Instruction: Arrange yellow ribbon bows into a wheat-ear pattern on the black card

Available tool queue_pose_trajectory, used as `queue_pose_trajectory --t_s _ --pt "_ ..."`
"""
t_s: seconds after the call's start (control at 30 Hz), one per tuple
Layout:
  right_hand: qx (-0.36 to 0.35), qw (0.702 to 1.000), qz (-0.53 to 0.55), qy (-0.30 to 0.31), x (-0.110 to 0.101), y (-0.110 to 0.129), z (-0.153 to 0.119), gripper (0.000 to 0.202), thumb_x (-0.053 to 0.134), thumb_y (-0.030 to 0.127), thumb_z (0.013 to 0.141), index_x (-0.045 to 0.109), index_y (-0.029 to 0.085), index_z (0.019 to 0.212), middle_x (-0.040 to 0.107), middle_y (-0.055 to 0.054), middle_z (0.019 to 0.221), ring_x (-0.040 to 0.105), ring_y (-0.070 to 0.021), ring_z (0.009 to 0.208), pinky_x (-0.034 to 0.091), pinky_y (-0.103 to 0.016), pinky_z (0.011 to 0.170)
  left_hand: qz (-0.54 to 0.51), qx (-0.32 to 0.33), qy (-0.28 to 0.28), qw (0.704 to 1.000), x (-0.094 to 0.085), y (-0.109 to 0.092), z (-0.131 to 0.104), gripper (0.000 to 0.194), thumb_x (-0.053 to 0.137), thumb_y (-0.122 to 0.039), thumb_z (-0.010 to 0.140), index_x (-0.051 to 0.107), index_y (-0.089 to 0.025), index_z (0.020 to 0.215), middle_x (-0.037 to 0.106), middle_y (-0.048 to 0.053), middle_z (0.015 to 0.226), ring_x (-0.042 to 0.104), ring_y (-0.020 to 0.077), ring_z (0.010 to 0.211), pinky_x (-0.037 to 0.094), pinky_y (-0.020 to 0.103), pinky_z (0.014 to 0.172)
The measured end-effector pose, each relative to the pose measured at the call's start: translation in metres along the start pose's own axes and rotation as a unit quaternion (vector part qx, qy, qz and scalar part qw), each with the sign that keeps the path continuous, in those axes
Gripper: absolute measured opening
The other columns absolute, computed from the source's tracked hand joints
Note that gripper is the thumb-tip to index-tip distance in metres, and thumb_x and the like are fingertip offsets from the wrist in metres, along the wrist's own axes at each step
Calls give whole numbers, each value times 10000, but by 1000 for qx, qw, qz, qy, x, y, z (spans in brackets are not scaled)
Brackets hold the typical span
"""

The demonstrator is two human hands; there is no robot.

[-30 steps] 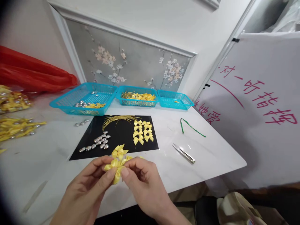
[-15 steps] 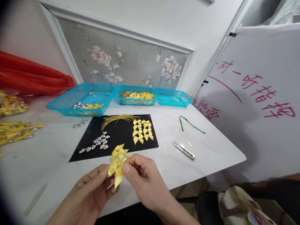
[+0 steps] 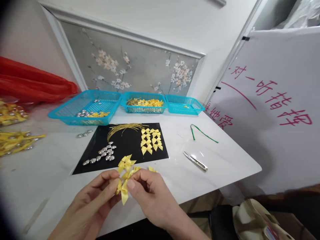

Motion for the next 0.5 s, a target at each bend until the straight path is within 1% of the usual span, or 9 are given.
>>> queue_pose_trajectory --t_s 0.13,0.2,0.23,0.3,0.37,0.4,0.43,0.5 --pt "16 1000 -7 -20 -3 -6 -1 387 653 523 926 567 162 817 460 27 688 349 -104 605 274 -226 549 39 41 -25 998 -7 -1 3 278 804 -439 756 690 -265 941 692 -26 863 620 148 869 516 213 826" --pt "19 999 -29 -31 -5 -8 -2 372 673 501 902 568 161 794 470 22 693 370 -109 617 287 -230 562 55 51 -40 996 -11 1 3 304 823 -448 730 694 -262 934 698 -30 840 624 143 849 515 186 794" --pt "18 998 -44 -37 -7 -8 -2 362 669 491 897 570 161 785 472 21 691 376 -112 620 291 -232 566 59 49 -46 996 -13 2 3 325 830 -453 718 700 -262 946 713 -25 871 634 150 867 520 185 795" --pt "12 995 -86 -50 -16 -7 -2 332 633 472 905 586 162 793 489 13 704 393 -122 631 303 -238 572 61 37 -52 996 -15 7 4 394 823 -481 716 708 -271 1030 741 -3 1007 658 182 960 537 211 839" --pt "2 983 -172 -66 -33 -3 1 314 554 453 930 604 166 813 521 -1 730 425 -136 649 320 -244 576 60 26 -50 997 -16 10 5 482 802 -519 726 698 -285 1134 741 20 1139 660 224 1073 552 241 876" --pt "-4 971 -223 -81 -45 0 3 310 517 438 937 607 168 816 535 -8 740 441 -144 660 326 -249 579 60 24 -50 997 -16 11 5 508 795 -530 730 693 -287 1164 740 32 1174 659 238 1105 562 249 874" --pt "-9 957 -271 -99 -59 3 6 306 487 421 939 605 169 812 543 -12 741 451 -151 664 330 -253 579 57 26 -54 997 -16 11 4 514 796 -534 725 700 -283 1163 751 40 1163 669 241 1096 572 245 855" --pt "-8 933 -334 -137 -92 7 15 278 474 385 924 582 171 782 536 -7 708 447 -156 649 321 -261 571 43 34 -69 996 -18 10 3 473 815 -523 705 735 -263 1092 787 43 1043 708 220 993 584 220 807"
Point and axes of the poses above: each hand's wrist, its own z-axis towards the middle knuckle, its own x-axis out of the palm, y = z × x, the point moved 9 cm from there along z, towards the middle knuckle
